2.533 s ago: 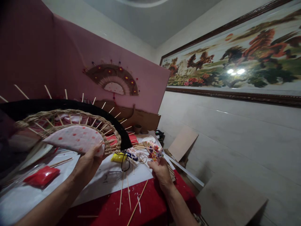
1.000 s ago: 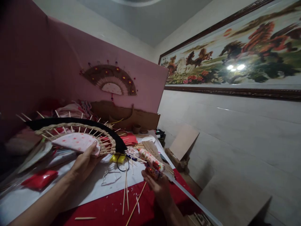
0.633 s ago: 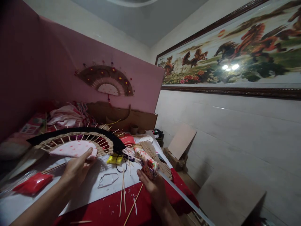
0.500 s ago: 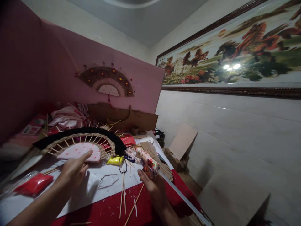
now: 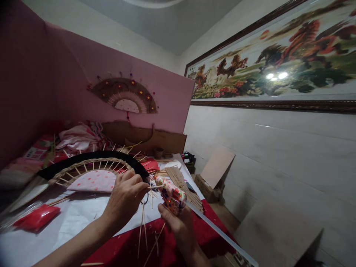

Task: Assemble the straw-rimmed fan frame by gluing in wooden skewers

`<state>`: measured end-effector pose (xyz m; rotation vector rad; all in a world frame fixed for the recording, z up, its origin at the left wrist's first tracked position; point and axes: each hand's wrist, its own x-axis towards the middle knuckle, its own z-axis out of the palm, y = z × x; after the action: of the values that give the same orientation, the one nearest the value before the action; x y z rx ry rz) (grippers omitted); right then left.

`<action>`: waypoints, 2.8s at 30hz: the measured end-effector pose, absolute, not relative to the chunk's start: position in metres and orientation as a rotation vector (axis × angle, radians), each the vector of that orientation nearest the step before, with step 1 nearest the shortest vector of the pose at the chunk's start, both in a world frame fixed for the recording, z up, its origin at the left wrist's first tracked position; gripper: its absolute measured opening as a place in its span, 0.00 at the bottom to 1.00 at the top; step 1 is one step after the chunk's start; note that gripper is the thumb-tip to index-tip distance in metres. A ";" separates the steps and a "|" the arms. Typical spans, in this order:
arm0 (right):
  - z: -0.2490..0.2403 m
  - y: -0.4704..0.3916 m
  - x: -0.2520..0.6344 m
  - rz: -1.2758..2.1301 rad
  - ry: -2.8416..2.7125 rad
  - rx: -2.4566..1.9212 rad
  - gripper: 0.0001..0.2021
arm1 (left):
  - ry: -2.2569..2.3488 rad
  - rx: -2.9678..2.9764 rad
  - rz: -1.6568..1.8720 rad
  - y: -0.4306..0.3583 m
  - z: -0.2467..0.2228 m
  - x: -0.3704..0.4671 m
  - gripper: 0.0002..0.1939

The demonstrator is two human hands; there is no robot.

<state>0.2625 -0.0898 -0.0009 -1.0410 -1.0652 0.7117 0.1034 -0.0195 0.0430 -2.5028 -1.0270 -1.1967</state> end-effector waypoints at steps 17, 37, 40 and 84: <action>-0.018 -0.078 0.289 0.708 -0.730 -1.060 0.21 | -1.200 -2.364 -2.902 0.055 0.094 0.144 0.14; -0.013 -0.074 0.293 1.013 -0.662 -0.942 0.17 | -1.650 -2.548 -1.711 0.133 0.074 0.153 0.16; -0.010 -0.075 0.291 1.031 -0.657 -0.934 0.17 | -1.804 -2.553 -1.802 0.091 0.069 0.127 0.08; -0.011 -0.073 0.217 0.732 -1.192 -1.243 0.17 | -1.979 -1.431 -3.750 -0.007 0.020 0.057 0.15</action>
<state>0.2171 -0.0729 -0.0110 -1.2425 -1.1920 0.7321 0.0566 -0.0065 0.0201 -1.4310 -1.9788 -3.7504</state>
